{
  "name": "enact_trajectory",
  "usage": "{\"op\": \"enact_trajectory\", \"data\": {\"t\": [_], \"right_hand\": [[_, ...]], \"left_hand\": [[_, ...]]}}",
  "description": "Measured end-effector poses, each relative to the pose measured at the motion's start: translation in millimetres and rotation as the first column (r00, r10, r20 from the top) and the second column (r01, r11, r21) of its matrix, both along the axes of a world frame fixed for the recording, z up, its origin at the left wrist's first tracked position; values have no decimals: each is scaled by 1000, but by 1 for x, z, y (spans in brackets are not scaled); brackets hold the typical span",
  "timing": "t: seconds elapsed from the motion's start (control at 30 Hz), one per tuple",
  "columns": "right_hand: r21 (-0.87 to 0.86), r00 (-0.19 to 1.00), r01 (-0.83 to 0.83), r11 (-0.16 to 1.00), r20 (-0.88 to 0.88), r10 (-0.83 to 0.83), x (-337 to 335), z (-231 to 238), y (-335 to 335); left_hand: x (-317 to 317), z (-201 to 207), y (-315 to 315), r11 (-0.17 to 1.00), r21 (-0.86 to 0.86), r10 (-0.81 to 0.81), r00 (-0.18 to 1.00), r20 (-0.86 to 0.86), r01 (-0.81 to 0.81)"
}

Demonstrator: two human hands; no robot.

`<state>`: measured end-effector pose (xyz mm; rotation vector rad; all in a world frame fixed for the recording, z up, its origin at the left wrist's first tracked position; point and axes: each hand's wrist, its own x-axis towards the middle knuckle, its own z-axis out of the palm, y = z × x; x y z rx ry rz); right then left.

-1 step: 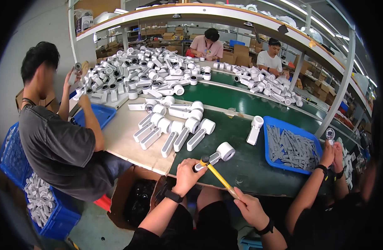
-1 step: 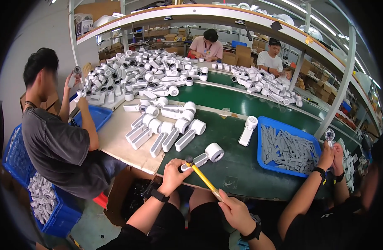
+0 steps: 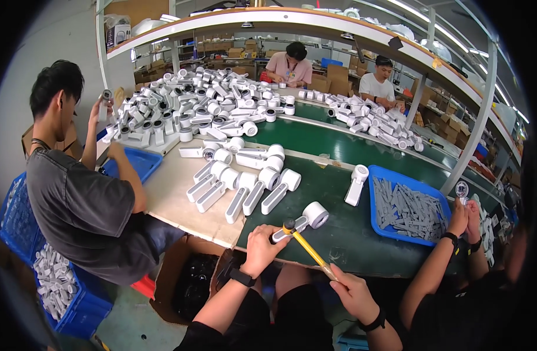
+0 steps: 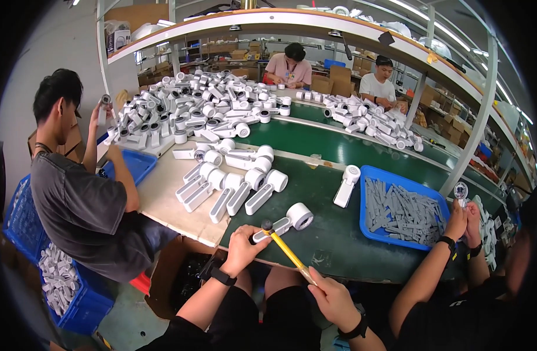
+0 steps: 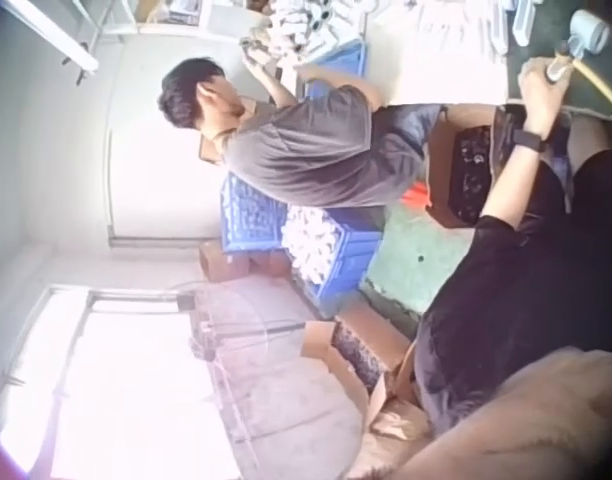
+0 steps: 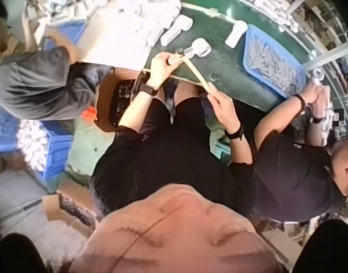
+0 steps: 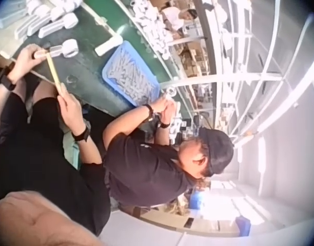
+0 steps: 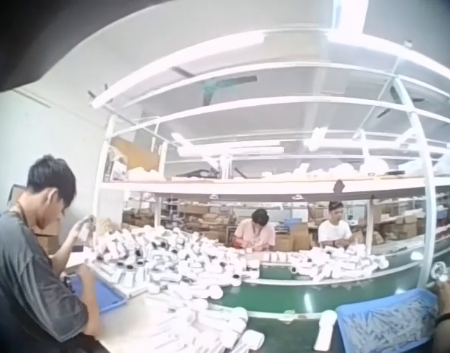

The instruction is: Assembling plastic and metal components for what appears to be light fixtures using a hammer.

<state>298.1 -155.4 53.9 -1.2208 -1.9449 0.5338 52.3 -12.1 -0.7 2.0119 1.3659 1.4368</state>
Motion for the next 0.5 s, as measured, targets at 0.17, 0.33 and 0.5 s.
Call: {"op": "enact_trajectory", "data": {"t": [0.17,0.33,0.5], "right_hand": [[17,980,170,985,-104,-167,8,6,2],[-65,984,168,984,67,-164,21,10,9],[50,987,141,989,-79,-137,15,-13,11]], "left_hand": [[-1,8,-3,1000,-6,-4,1000,-15,4],[4,20,-2,997,-20,73,970,-233,-79],[35,33,15,993,115,72,952,-297,-39]]}}
